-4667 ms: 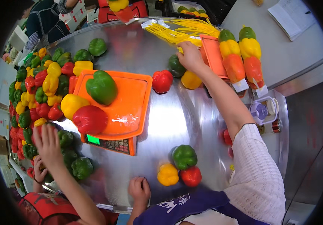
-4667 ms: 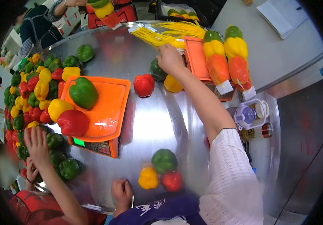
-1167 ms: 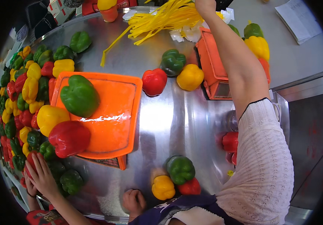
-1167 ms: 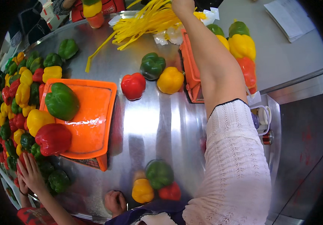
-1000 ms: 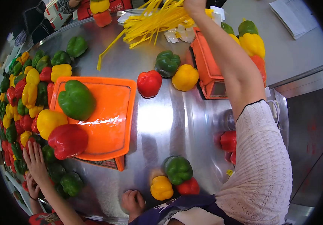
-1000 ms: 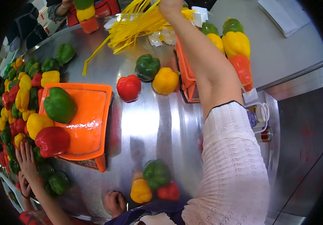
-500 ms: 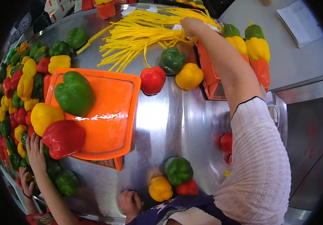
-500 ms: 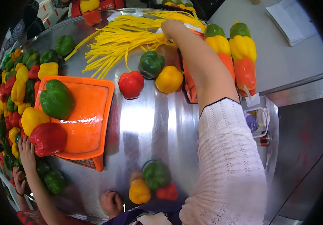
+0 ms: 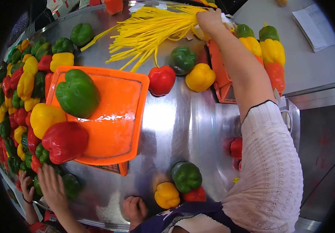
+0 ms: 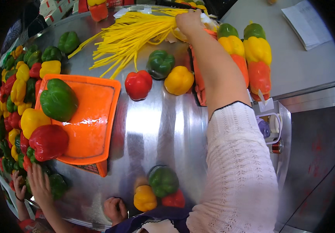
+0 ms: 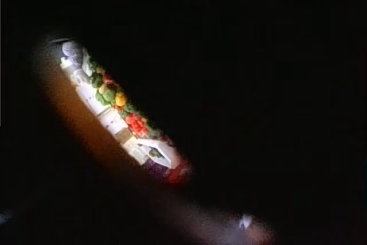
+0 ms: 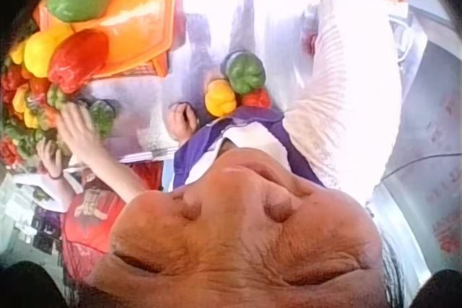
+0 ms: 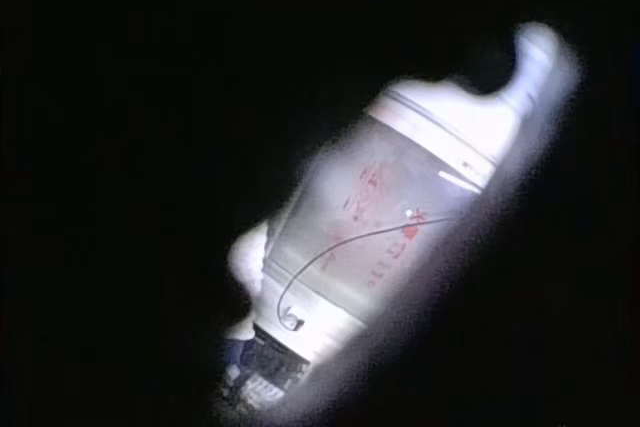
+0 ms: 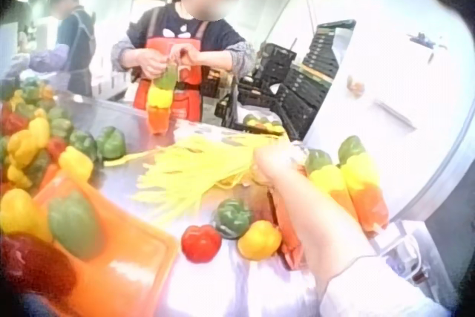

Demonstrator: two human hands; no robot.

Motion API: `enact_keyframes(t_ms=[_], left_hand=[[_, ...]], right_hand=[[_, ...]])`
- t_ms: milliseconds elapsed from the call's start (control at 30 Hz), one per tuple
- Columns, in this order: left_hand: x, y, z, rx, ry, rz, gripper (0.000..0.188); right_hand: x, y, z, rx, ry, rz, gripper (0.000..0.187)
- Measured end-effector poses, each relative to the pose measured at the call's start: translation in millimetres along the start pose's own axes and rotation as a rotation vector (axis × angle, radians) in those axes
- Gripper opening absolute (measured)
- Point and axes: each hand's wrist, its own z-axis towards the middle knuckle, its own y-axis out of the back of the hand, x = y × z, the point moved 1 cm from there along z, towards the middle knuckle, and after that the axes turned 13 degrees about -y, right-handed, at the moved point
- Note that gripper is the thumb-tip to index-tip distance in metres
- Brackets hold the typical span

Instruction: The person assembles colorful bell peppers into decorative skeins by threading them onto yellow plastic strings. They pick up peppers, thread them onto the string, and tie the ends to secure the arrangement.

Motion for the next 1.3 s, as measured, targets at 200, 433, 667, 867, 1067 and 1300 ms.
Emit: enact_keyframes(t_ms=[200,433,667,867,1067,1300], left_hand=[[0.8,1.2,6.7,0.012,-0.025,-0.013,0.015],[-1.0,0.0,8.5,-0.024,-0.043,0.009,0.014],[-1.9,0.6,7.2,-0.047,-0.054,-0.001,0.014],[-6.5,3.9,7.9,-0.047,-0.05,-0.002,0.011],[-8.8,4.8,10.5,-0.058,-0.028,-0.05,0.009],[-6.6,2.6,12.0,-0.065,-0.042,-0.065,0.006]], right_hand=[[-94.9,24.7,-0.6,-0.237,-0.14,0.184,0.018],[-120.6,74.7,-12.3,-0.177,-0.256,0.255,0.017],[-127.5,124.3,3.4,-0.308,-0.381,0.435,0.032],[-93.7,260.8,1.3,-0.427,-0.166,0.654,0.03],[-54.0,241.8,-12.5,-0.005,-0.067,0.811,0.025],[11.6,50.0,-98.6,0.536,-0.416,0.945,0.043]])
